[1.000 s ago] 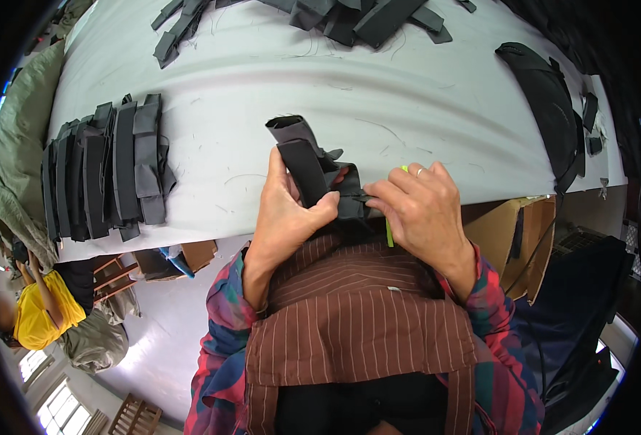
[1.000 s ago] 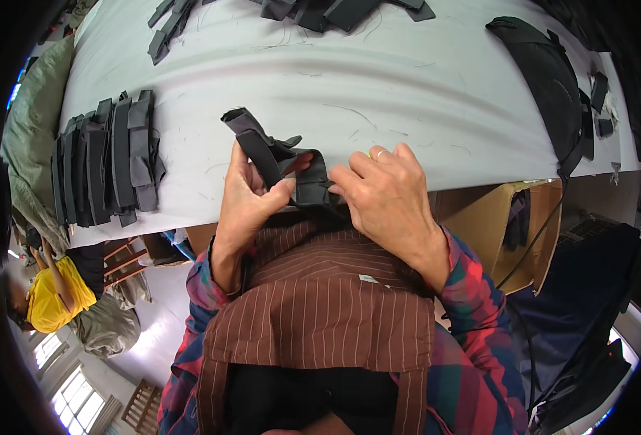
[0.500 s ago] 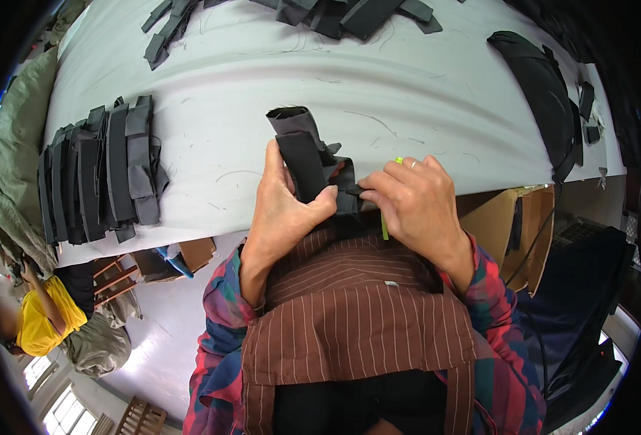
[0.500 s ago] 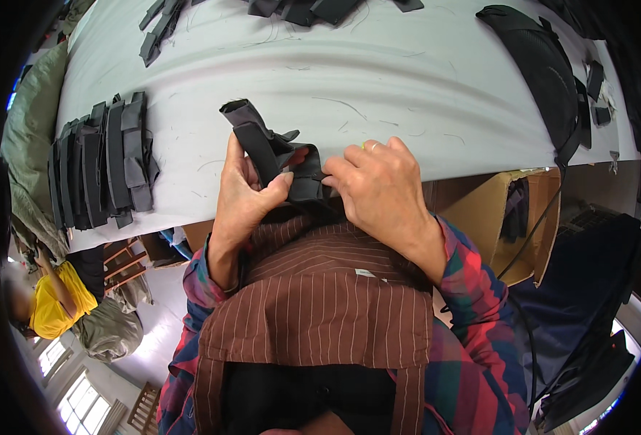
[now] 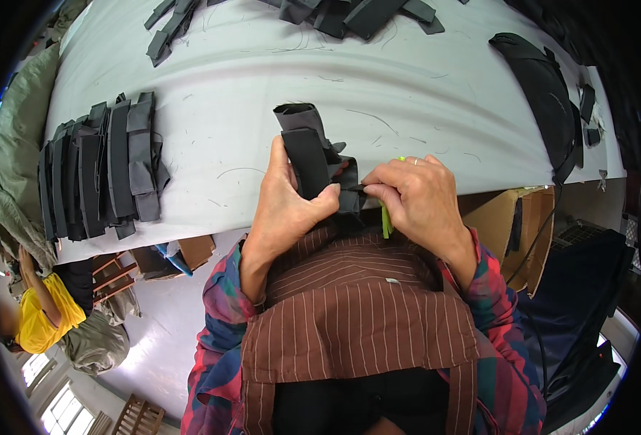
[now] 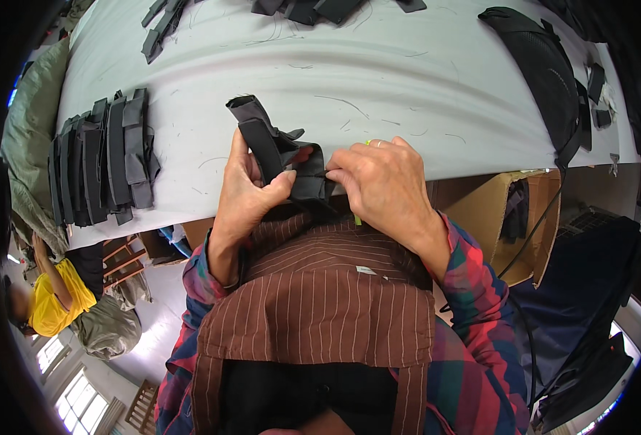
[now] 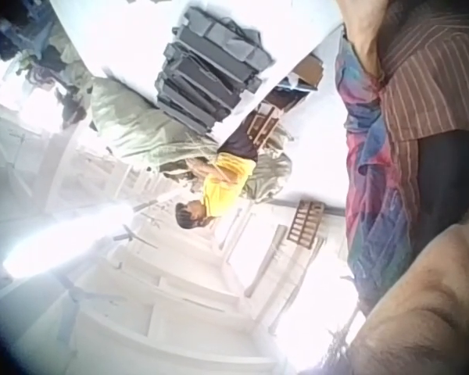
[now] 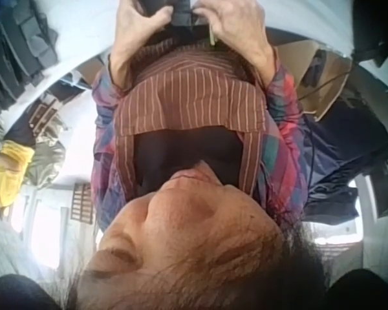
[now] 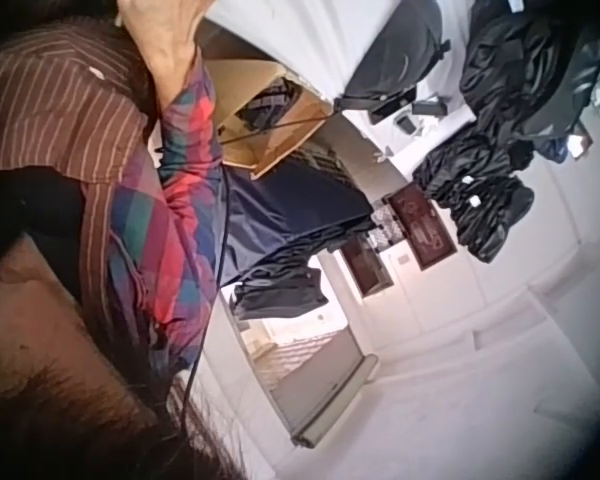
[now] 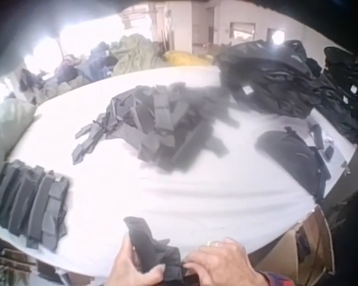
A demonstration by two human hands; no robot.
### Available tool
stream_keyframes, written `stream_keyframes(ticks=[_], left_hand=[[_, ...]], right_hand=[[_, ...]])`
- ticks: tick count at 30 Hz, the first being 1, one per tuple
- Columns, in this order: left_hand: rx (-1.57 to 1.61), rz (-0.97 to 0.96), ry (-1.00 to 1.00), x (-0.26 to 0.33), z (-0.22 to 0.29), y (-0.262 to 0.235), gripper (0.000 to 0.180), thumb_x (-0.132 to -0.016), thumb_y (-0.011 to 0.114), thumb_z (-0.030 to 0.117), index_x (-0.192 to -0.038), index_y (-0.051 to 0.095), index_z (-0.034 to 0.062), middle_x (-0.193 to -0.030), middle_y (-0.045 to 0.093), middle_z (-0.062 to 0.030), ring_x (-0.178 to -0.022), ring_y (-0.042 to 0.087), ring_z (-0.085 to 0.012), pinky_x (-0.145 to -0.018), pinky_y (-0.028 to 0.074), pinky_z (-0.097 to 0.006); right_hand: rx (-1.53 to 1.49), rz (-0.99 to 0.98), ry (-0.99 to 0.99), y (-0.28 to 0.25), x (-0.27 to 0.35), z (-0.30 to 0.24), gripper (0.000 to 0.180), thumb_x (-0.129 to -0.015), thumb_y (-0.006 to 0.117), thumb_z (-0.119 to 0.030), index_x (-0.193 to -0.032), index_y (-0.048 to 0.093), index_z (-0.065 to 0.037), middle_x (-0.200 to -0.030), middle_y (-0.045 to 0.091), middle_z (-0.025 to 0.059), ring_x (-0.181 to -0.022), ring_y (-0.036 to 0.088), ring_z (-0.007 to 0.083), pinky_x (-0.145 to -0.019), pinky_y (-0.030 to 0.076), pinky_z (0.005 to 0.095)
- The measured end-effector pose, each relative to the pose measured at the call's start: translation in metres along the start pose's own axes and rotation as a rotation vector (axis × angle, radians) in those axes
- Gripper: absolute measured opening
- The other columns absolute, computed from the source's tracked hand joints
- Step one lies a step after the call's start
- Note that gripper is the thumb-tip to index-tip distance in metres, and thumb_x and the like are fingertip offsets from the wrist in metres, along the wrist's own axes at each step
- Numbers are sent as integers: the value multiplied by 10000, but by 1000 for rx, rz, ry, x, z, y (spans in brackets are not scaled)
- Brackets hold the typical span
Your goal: Trimming excess threads and fabric from small grey components using thread snippers.
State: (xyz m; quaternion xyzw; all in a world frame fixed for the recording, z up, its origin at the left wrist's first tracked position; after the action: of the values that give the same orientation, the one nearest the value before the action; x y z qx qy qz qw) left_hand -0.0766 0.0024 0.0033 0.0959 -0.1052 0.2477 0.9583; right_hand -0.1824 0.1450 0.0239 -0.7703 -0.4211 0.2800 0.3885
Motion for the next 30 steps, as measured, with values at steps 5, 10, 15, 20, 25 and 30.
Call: stream_keyframes(ticks=[5, 10, 15, 20, 25, 30], left_hand=[[32, -3, -33, 0, -1, -6, 515, -715, 629, -53, -1150, 360, 0, -1051, 533, -112, -1014, 564, -177, -901, 454, -310], [108, -28, -63, -1, 3, -7, 544, -716, 611, -52, -1191, 352, 5, -1071, 530, -112, -1034, 564, -179, -910, 446, -307], [27, -36, -77, -1, 6, -9, 590, -722, 601, -40, -1240, 323, -1, -1079, 529, -113, -1046, 570, -191, -920, 447, -312], [42, -46, -82, 1, 7, -10, 596, -721, 598, -43, -1245, 317, 2, -1085, 524, -114, -1056, 567, -192, -912, 455, -311], [3, -39, -85, 1, 4, -10, 581, -724, 594, -47, -1235, 323, 6, -1100, 513, -117, -1072, 563, -198, -900, 467, -313], [27, -23, -112, 1, 8, -9, 596, -717, 606, -51, -1236, 320, 8, -1094, 508, -111, -1055, 554, -182, -897, 465, -309]], right_hand=[[-44, 77, -42, -1, 0, 1, 76, -736, 702, -140, -790, 662, -107, -672, 601, 30, -635, 560, 231, -606, 372, 352], [33, 76, -185, 5, -2, -11, 179, -676, 723, -110, -848, 674, -122, -695, 536, 15, -644, 522, 212, -581, 343, 351], [134, 74, -242, 15, -4, -10, 154, -688, 710, -125, -837, 672, -128, -670, 512, 5, -634, 509, 189, -576, 340, 338], [171, 40, -275, 19, -4, -13, 111, -713, 676, -126, -823, 668, -127, -665, 500, -1, -632, 498, 179, -576, 342, 332], [198, 57, -289, 24, -5, -15, 111, -714, 633, -99, -819, 665, -114, -665, 495, 0, -634, 495, 177, -577, 342, 330], [205, 61, -281, 23, -4, -17, 114, -709, 623, -91, -814, 664, -112, -668, 497, -1, -636, 492, 177, -580, 340, 331]])
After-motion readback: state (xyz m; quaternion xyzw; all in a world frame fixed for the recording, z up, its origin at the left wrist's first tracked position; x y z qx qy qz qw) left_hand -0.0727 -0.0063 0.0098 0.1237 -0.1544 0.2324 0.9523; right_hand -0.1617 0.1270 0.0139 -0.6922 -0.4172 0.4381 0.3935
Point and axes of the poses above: each hand's wrist, its own x-axis away from the middle knuckle, its own y-axis out of the palm, z = x × y, the point moved 3 cm from there along -x, towards the middle knuckle
